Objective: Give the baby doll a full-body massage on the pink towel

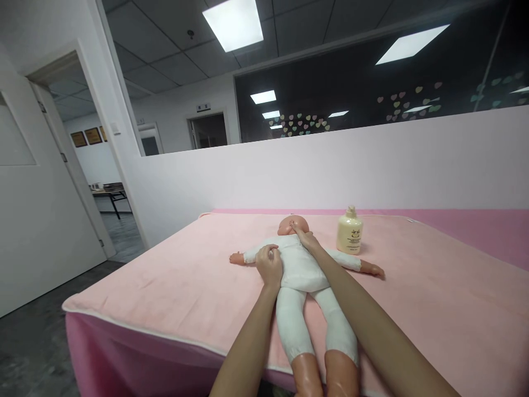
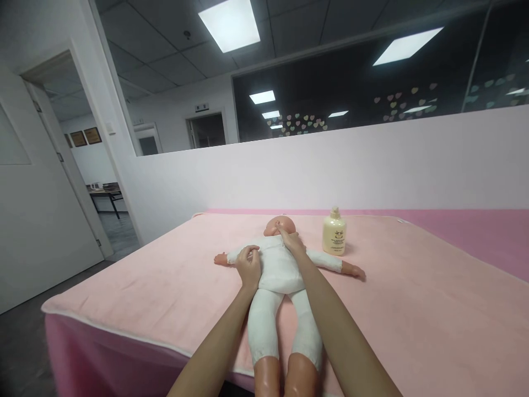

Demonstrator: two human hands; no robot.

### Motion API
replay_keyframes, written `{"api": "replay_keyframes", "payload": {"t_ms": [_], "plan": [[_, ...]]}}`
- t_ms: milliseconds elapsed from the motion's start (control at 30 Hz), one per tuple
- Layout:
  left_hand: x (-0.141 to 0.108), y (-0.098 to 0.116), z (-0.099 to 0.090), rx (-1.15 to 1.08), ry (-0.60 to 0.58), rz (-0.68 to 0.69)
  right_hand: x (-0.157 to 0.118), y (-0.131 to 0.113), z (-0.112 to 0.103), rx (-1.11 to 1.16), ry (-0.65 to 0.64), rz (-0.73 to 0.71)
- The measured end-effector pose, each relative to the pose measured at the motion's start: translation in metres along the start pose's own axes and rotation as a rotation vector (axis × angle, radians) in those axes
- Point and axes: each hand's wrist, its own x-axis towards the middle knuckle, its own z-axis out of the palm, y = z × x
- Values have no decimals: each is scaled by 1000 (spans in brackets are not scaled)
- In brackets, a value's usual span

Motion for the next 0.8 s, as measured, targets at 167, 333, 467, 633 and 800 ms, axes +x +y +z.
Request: {"api": "replay_keyframes", "payload": {"t_ms": [167, 333, 467, 633, 800], "plan": [[1, 5, -3, -64, 48, -54, -1, 1, -2, 42, 6, 59], [6, 11, -9, -69, 117, -128, -6, 3, -8, 57, 39, 66], [11, 8, -14, -55, 192, -201, -7, 8, -16, 47, 81, 72], [15, -7, -19, -69, 262, -408, -4, 3, -32, 150, 186, 55], [17, -19, -19, -117, 286, -555, -10, -17, -59, 280, 221, -168]]}}
